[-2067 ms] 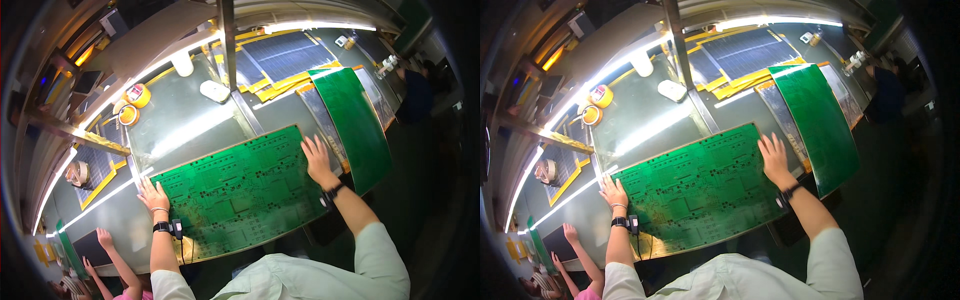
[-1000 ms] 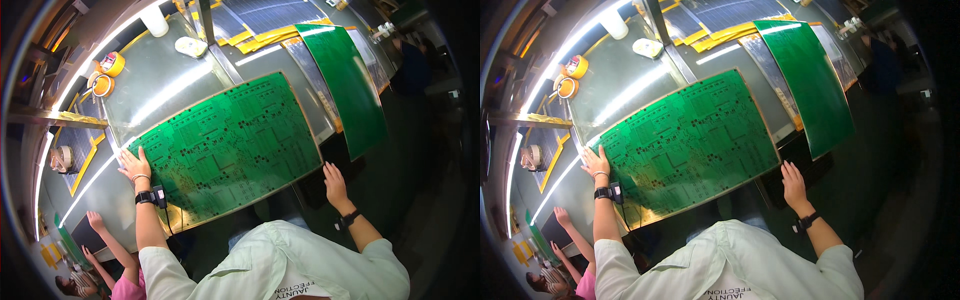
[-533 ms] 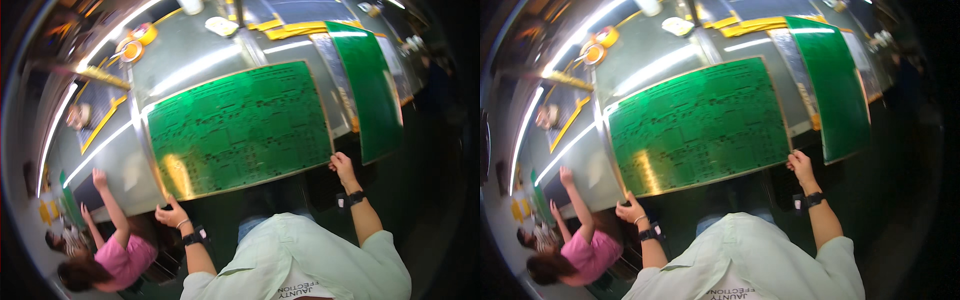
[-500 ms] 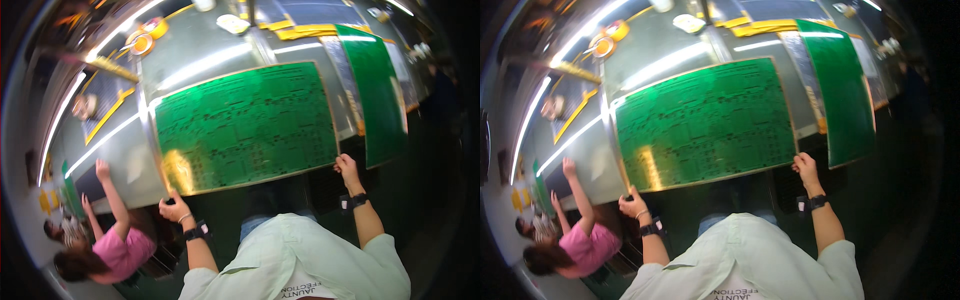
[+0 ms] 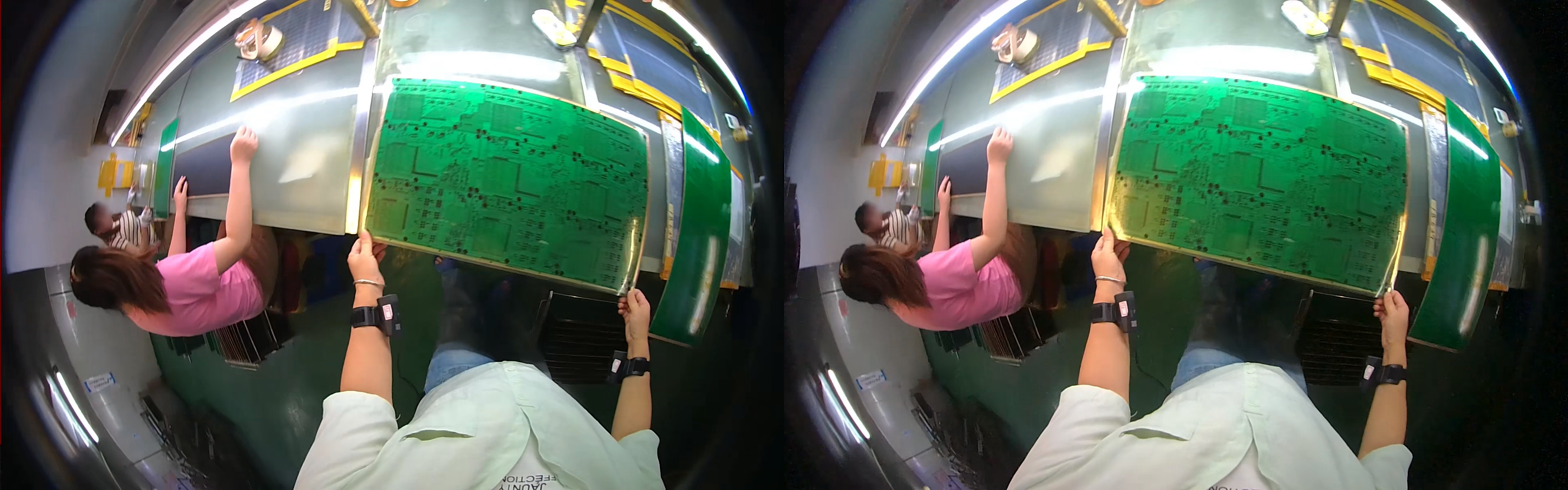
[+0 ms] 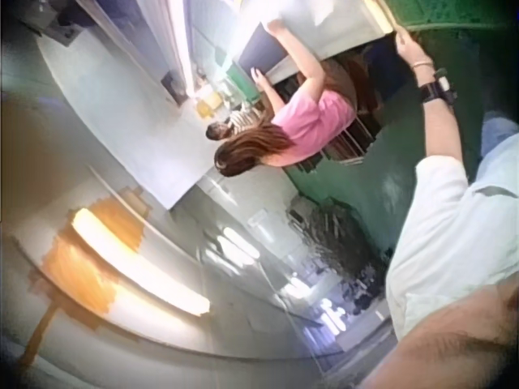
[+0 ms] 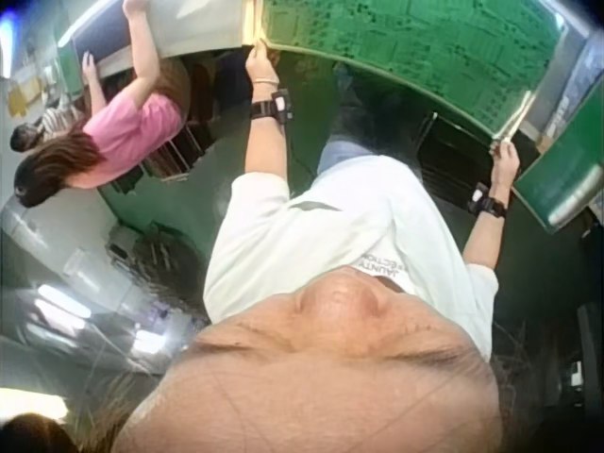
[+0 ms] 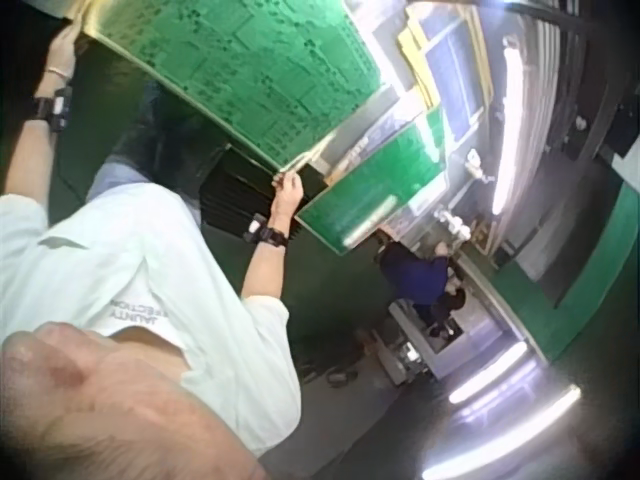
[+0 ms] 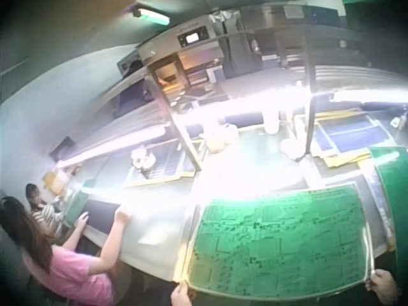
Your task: Inspecting and organizing large green circuit board panels on a light table.
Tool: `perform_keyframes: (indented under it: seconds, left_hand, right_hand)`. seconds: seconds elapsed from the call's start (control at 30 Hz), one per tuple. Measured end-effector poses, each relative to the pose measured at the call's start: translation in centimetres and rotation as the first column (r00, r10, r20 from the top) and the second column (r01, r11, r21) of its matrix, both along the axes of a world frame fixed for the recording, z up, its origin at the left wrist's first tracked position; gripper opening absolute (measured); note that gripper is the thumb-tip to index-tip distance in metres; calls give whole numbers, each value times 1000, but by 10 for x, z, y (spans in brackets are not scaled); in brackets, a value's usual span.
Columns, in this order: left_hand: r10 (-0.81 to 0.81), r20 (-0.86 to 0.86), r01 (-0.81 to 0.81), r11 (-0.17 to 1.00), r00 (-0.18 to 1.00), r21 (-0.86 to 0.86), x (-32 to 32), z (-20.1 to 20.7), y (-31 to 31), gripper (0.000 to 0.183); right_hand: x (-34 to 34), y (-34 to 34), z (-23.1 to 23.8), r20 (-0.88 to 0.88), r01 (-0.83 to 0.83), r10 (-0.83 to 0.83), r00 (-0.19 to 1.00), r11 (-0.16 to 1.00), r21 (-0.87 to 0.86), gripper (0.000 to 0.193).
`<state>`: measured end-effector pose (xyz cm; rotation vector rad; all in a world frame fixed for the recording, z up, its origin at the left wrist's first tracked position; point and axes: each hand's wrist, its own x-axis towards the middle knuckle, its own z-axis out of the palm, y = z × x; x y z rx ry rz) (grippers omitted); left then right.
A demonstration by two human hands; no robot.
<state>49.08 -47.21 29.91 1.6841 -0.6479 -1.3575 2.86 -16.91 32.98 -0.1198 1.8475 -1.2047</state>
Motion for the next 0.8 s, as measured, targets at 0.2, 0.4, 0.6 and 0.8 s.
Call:
perform_keyframes:
  seconds: [0.2, 0.4, 0.6, 0.8]
  left_hand:
    - [-30, -144, 15, 994, 989, -108, 10, -8, -1, 19]
    - [-24, -117, 8, 991, 993, -135, 3, -8, 2, 19]
    - [-26, -464, 46, 998, 885, 32, 6, 9, 1, 17]
    - [-75, -327, 62, 997, 942, -50, 3, 3, 0, 16]
  right_hand:
    - [0, 1, -19, -95, -12, 13, 995, 1000, 8, 14]
    - [-4, 6, -19, -90, 30, -30, 996, 1000, 0, 11]
    - [9, -8, -1, 65, 124, -125, 990, 992, 19, 14]
    - [15, -5, -1, -208, 82, -67, 976, 995, 63, 19]
